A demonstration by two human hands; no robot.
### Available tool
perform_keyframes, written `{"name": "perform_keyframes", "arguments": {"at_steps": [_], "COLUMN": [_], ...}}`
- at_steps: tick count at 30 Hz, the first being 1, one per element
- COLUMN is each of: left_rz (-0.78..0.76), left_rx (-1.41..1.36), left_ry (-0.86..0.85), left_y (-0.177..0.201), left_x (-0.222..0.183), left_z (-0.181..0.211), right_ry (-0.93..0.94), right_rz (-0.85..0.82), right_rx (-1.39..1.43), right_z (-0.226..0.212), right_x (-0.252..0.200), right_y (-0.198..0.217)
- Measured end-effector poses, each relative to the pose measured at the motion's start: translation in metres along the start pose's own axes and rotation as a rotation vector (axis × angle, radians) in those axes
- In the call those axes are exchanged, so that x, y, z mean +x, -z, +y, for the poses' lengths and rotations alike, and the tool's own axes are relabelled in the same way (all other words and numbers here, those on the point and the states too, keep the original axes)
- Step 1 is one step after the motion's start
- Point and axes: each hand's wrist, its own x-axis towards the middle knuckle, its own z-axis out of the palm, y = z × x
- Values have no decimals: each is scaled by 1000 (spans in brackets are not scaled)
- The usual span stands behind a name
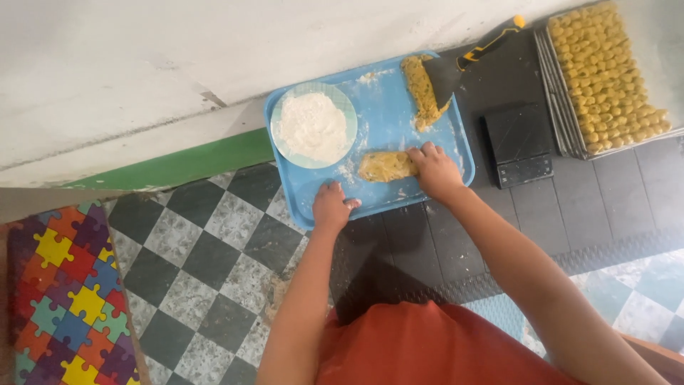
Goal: Kneading yellow dough, rolling it into a long cylinder, and cutting it into small pieces using a hand scraper.
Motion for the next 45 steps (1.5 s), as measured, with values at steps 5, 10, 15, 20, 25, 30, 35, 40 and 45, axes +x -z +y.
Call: {"name": "perform_keyframes", "arguments": {"at_steps": [5, 10, 15, 20, 25, 30, 35, 40, 45], "left_rz": [22, 41, 41, 17, 14, 32, 14, 44, 16], "left_rx": [15, 11, -45, -4, 18, -72, -68, -115, -89], "left_ry": [-22, -45, -41, -4, 2, -41, -14, -9, -1], "left_y": [-5, -1, -3, 0, -1, 10, 7, -1, 12], "left_x": [1, 3, -1, -1, -1, -8, -5, 1, -5], "left_z": [-4, -4, -6, -2, 0, 4, 3, -4, 6], "right_ry": [115, 40, 238, 31, 81, -114, -108, 63, 16], "right_rz": [436, -10, 475, 242, 141, -72, 66, 371, 69], "right_rx": [-219, -90, 171, 58, 20, 53, 125, 184, 23], "right_z": [9, 9, -42, -82, -74, -87, -67, -64, -73], "right_x": [-3, 24, 68, -7, -38, 74, 168, 129, -2], "right_y": [38, 49, 13, 33, 42, 73, 75, 52, 40]}}
